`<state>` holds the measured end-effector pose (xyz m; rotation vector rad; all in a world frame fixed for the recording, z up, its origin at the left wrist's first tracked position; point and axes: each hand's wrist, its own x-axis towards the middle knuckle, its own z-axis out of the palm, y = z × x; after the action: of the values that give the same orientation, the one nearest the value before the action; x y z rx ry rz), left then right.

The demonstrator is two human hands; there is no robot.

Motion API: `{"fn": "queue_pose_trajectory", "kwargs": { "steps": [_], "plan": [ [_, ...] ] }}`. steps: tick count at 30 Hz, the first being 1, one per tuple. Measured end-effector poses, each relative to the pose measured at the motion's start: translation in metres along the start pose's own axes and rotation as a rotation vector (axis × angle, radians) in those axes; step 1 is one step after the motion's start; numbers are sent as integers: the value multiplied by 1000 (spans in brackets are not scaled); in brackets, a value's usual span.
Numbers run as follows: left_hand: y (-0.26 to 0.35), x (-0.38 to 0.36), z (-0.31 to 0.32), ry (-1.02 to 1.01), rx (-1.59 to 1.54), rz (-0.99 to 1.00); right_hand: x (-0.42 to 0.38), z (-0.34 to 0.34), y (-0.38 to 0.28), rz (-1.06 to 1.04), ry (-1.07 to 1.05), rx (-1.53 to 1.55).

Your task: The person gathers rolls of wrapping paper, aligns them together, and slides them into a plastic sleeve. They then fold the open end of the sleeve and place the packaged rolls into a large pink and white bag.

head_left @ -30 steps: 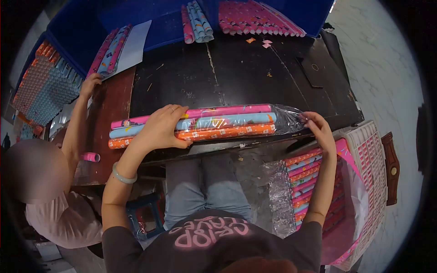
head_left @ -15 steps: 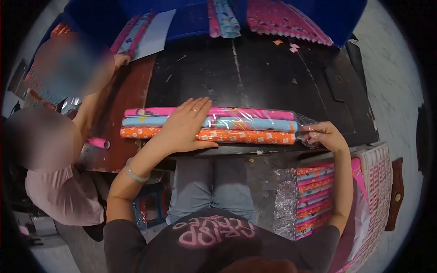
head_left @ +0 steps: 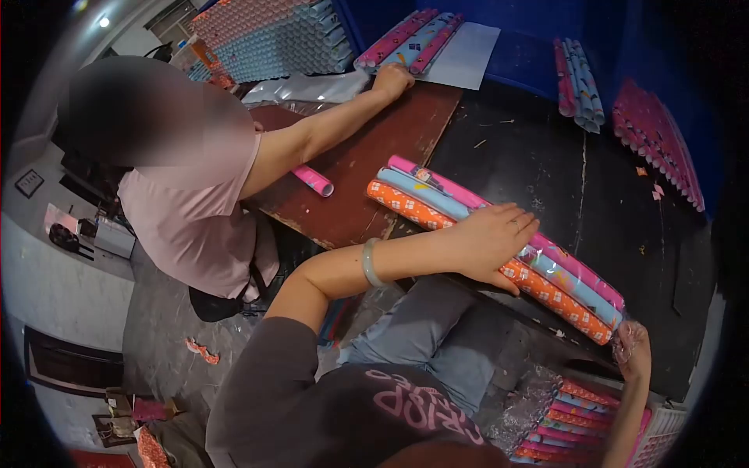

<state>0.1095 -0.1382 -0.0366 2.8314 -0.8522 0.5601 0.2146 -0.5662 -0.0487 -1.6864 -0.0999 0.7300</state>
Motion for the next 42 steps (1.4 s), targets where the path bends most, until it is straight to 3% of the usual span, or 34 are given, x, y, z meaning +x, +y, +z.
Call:
{"fn": "queue_pose_trajectory", "kwargs": {
  "steps": [2,5,6,8,12,14,18,20,22,24,32,38,40,42],
  "plan": [
    [0,-1,3,7,5,1,4,4,4,87,169,-22],
    [1,0,1,-7,-1,-5,2,14,8,33,257,56],
    [1,0,-2,-37,-11,-13,-1,18,-2,33,253,54],
    [2,1,-3,-28,-13,-26,-9,21,-27,-7,34,-215],
    [3,1,-5,-28,-31,-34,-1,28,-5,-9,65,-45],
    [0,0,-9,-35,-59,-36,-1,25,-14,113,126,124],
    [5,1,-8,-19,-64,-26,-12,28,-21,70,51,3],
    [6,3,-14,-38,-64,-39,-19,39,-26,34,190,-68],
    [8,4,-15,-46,-71,-41,-24,42,-26,48,177,-116],
    [9,4,-19,-67,-46,-37,-28,35,-23,32,34,11],
    [9,2,-17,-95,-38,-40,-31,42,-37,151,-3,83],
    [11,4,-18,-60,-13,-37,-26,59,-37,157,65,29],
    [7,1,-14,-50,-24,-37,-24,53,-31,142,193,-46],
    [7,0,-14,-34,-37,-18,-25,41,-24,63,156,-61]
  ]
}}
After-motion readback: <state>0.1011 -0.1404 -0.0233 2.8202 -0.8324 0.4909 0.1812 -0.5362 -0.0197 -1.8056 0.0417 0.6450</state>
